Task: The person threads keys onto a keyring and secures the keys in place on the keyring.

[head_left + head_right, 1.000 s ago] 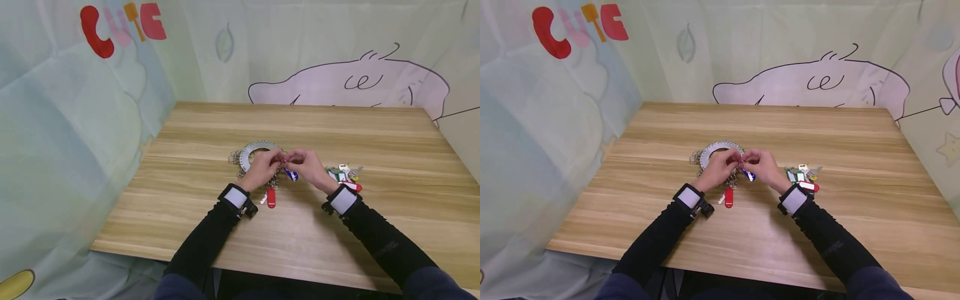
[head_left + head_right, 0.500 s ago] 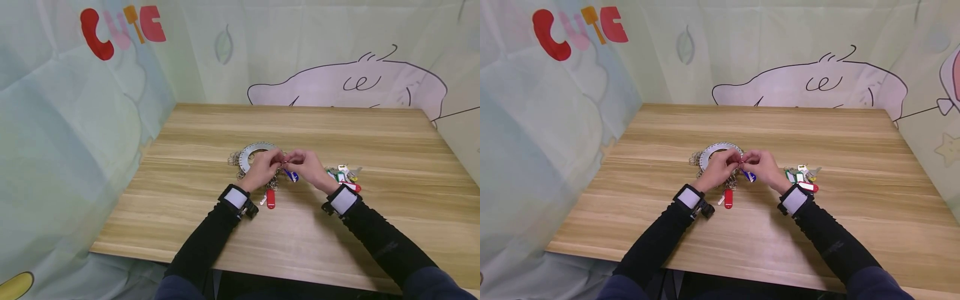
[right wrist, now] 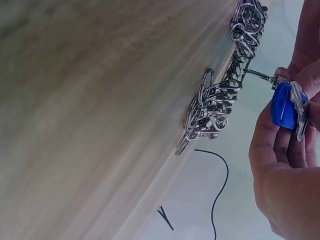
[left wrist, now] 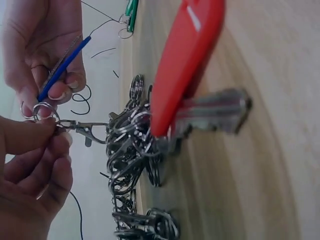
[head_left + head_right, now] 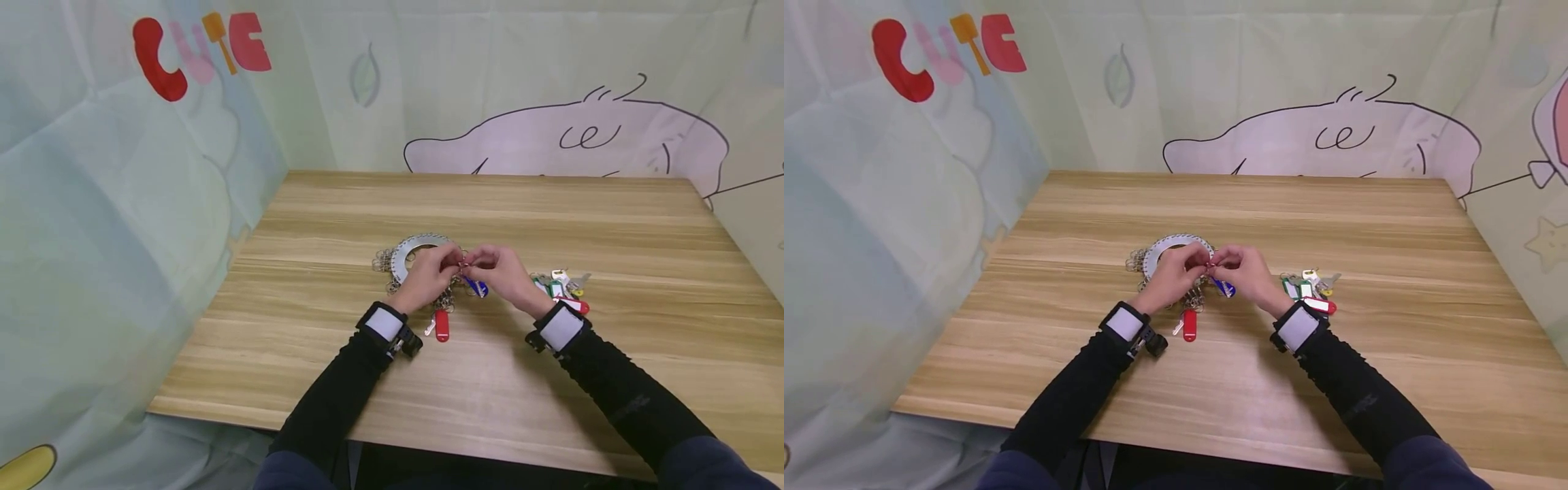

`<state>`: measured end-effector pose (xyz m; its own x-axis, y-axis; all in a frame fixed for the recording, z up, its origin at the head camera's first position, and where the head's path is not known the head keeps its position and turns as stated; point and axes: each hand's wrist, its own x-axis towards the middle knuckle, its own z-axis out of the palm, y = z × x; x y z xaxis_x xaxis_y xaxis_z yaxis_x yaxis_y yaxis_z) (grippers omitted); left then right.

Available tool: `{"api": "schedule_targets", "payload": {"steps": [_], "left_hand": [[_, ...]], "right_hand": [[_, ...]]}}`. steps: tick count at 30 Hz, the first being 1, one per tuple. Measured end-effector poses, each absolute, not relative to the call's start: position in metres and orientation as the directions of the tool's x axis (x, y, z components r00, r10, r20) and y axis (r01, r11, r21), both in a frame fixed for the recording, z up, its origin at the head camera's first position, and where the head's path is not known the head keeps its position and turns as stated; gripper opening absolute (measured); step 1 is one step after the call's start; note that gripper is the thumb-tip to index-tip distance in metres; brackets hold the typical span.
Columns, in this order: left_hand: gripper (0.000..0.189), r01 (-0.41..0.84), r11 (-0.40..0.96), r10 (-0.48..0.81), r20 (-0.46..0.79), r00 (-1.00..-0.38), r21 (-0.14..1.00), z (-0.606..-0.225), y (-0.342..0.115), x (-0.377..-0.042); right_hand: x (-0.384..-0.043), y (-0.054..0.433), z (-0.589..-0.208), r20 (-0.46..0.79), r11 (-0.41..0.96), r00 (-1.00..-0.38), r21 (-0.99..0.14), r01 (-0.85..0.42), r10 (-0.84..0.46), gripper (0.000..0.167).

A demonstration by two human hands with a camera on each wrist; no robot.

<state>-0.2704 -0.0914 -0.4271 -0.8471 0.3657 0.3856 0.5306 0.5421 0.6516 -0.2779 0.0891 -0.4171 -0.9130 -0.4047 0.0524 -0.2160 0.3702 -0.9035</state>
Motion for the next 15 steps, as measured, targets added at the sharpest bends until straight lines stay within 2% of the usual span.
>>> {"api": "schedule_targets", "payload": {"steps": [9, 15], "left_hand": [[0.013, 0.483, 0.555, 0.334, 0.351, -0.875, 0.677, -0.4280, -0.0904, -0.2700], [0.010, 0.515, 0.567, 0.360, 0.369, -0.857, 0.643, -0.4275, -0.0897, -0.2700]], "right_hand": [[-0.2770, 0.0894, -0.4199, 0.083, 0.349, -0.904, -0.904, -0.246, -0.420, 0.019], [-0.2775, 0.0895, -0.4178, 0.044, 0.357, -0.915, -0.912, -0.200, -0.400, 0.019]]}}
